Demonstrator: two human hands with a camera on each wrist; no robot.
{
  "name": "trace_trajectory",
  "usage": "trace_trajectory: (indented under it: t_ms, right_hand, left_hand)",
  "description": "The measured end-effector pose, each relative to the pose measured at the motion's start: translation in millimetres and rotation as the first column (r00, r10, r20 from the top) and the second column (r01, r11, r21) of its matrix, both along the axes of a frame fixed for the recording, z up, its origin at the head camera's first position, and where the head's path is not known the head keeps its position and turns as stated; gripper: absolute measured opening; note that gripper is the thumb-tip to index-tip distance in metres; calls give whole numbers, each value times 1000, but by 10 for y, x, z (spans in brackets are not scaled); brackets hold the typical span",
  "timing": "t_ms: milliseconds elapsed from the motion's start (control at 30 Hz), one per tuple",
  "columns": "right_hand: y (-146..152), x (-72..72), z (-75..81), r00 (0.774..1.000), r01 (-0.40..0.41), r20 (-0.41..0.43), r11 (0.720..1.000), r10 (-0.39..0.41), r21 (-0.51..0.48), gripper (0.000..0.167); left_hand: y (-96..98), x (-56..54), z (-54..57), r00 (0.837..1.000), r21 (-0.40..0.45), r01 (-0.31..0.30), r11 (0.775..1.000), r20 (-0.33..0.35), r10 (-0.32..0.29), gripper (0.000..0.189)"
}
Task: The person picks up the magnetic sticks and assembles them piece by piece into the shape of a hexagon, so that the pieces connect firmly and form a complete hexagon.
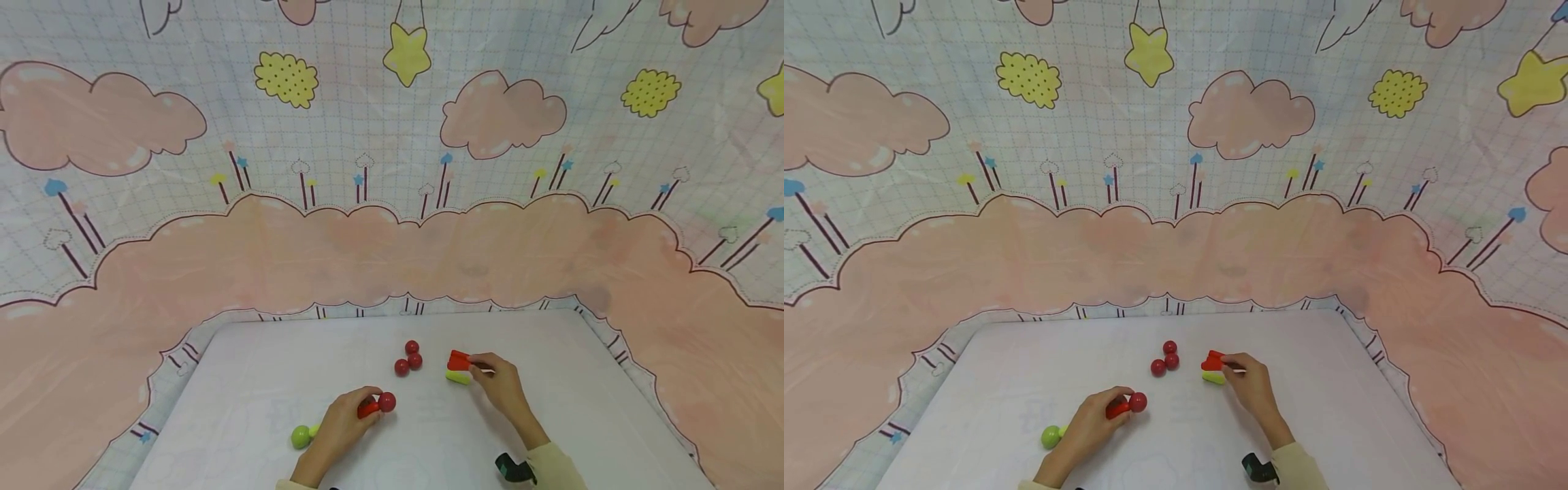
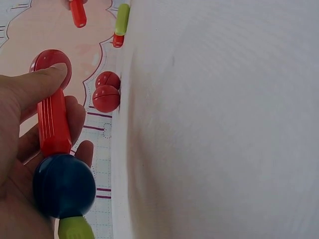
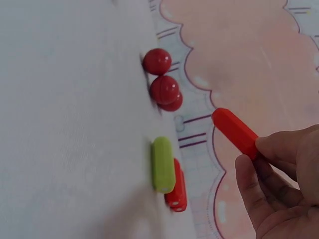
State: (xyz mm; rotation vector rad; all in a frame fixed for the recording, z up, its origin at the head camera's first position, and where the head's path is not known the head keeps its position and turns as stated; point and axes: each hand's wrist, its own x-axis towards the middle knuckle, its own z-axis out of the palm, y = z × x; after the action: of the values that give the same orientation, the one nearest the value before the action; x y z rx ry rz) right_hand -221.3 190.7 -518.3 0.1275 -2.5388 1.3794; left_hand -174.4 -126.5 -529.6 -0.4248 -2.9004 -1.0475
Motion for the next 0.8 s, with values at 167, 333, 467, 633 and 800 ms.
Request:
trace_trajectory:
  t_ms: [167, 333, 467, 633, 800]
  right_hand:
    - [-67, 62, 77, 998, -30, -47, 1000, 30, 1, 21]
    - [-146, 120, 151, 998, -47, -53, 999, 46, -9, 20]
    - [-217, 161, 201, 997, -66, -44, 998, 66, -13, 20]
    - [-304, 222, 246, 996, -84, -37, 996, 84, 0, 18]
    - [-381, 274, 276, 991, -119, -69, 993, 119, 1, 19]
  left_hand:
    - [0, -3, -6, 1000, -1, 4, 1000, -7, -4, 39]
    - [1, 0, -11, 1000, -5, 8, 1000, -21, -8, 39]
    - [4, 2, -8, 999, -5, 9, 1000, -35, -9, 39]
    - [15, 8, 2, 1000, 5, 13, 1000, -24, -13, 39]
    - [30, 12, 5, 1000, 0, 5, 1000, -21, -5, 39]
